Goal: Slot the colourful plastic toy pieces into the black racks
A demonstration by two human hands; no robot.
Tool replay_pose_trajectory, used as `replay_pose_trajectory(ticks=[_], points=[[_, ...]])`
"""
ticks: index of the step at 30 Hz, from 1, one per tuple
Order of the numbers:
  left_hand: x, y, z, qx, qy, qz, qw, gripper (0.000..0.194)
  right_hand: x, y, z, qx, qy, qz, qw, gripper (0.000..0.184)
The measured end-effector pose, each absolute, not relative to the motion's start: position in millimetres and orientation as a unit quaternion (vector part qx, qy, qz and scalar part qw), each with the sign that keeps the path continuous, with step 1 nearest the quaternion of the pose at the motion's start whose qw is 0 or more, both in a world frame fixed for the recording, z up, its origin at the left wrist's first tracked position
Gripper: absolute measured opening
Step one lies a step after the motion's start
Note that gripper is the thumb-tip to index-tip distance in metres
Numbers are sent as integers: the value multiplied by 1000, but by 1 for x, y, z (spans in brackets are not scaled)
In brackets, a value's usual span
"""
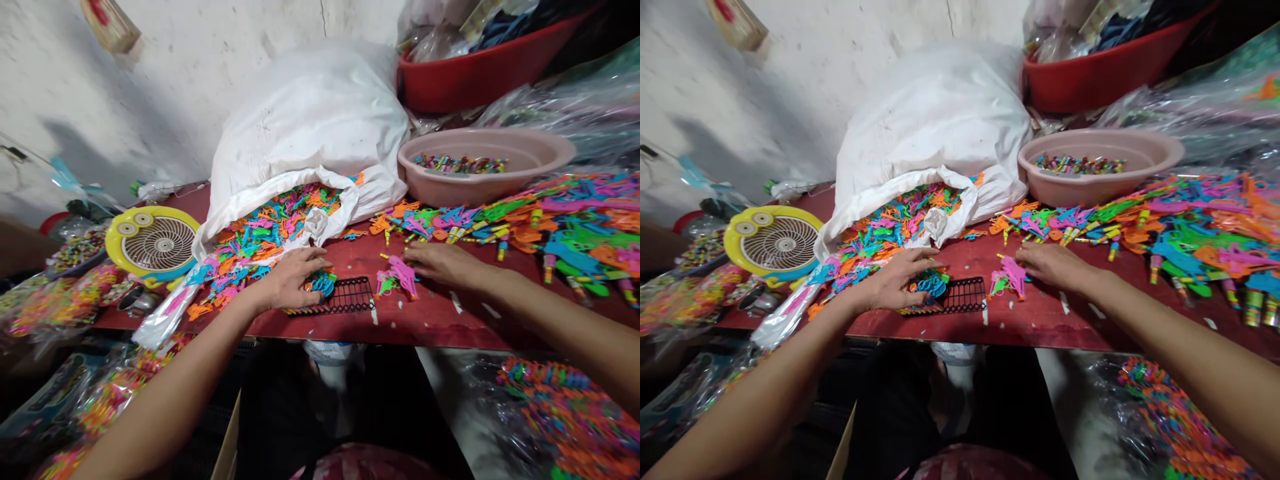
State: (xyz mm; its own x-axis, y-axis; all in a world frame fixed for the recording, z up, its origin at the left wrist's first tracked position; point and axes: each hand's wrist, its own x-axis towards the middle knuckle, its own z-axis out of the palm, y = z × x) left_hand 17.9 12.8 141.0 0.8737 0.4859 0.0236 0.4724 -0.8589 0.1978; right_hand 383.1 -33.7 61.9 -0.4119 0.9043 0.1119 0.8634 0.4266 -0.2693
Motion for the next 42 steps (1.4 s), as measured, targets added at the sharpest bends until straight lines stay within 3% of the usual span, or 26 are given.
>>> replay_pose_trajectory(ticks=[4,8,12,18,24,29,33,38,42], points=[[29,7,135,933,344,81,68,70,353,-37,70,-552,-675,345,348,35],[38,7,130,908,410,75,39,59,303,-39,67,-490,-567,499,435,42],[33,16,136,938,336,33,71,43,272,-32,54,-468,-590,517,407,35],[20,28,149,965,227,10,134,39,254,-21,38,-439,-607,548,374,26],[29,5,153,942,333,-11,35,45,239,-21,31,-453,-678,394,424,20],[39,-15,142,911,412,21,1,44,241,-25,32,-532,-698,299,374,14],[31,-4,136,932,363,28,-7,33,245,-25,33,-564,-646,340,387,17],[12,17,139,968,230,47,90,28,243,-22,27,-504,-609,482,378,20],[8,22,141,964,218,70,133,22,233,-21,22,-447,-624,500,402,18]])
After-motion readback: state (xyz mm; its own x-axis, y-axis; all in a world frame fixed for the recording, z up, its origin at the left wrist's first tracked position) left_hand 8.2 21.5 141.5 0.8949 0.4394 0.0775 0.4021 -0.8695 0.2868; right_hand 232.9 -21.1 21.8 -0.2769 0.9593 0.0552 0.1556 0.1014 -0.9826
